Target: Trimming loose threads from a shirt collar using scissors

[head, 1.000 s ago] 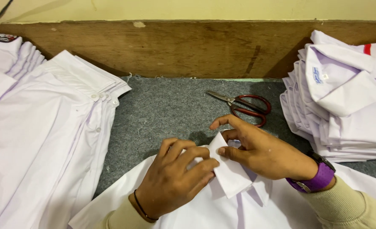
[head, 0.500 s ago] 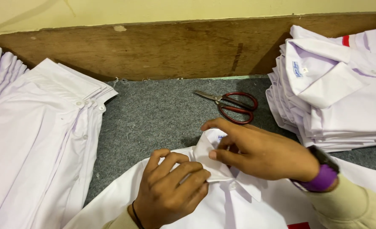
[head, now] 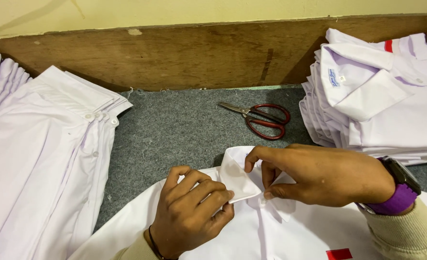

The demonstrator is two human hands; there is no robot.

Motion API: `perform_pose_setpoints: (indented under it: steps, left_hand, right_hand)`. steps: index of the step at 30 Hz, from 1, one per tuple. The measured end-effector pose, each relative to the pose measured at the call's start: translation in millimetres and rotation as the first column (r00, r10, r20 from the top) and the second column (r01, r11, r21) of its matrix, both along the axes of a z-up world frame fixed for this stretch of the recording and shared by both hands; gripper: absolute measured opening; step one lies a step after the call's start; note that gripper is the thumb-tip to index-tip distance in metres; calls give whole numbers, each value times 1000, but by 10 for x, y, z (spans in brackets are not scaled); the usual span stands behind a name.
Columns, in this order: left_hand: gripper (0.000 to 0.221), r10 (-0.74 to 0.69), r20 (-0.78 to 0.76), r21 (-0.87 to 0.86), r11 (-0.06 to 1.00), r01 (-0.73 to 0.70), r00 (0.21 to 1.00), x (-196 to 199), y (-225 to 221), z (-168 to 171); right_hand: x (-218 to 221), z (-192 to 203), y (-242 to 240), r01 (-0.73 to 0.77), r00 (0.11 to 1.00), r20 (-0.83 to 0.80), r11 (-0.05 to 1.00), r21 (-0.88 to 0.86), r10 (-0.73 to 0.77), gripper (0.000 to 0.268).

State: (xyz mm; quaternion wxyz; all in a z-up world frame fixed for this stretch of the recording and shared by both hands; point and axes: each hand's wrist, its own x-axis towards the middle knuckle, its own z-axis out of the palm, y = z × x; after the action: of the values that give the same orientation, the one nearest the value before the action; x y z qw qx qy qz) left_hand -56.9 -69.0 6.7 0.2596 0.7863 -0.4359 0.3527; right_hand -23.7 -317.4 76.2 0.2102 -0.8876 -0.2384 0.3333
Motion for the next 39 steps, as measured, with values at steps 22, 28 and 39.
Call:
perform_pose_setpoints:
  steps: [22,28,39]
  left_hand:
    - [43,-186,-520,38,970,240,834,16,-6,86]
    - [29,-82,-752,214,908,359,654,234,-119,99]
    - [35,35,-849,315,834,454,527,466,-250,150]
  right_hand:
    - [-81,98,35,-1,996,84,999,46,-3,17]
    - [-241,-57,-13,-62,972,233,989,134,29,16]
    - [-279,-133,-32,-8,979,200,986,165,-26,31]
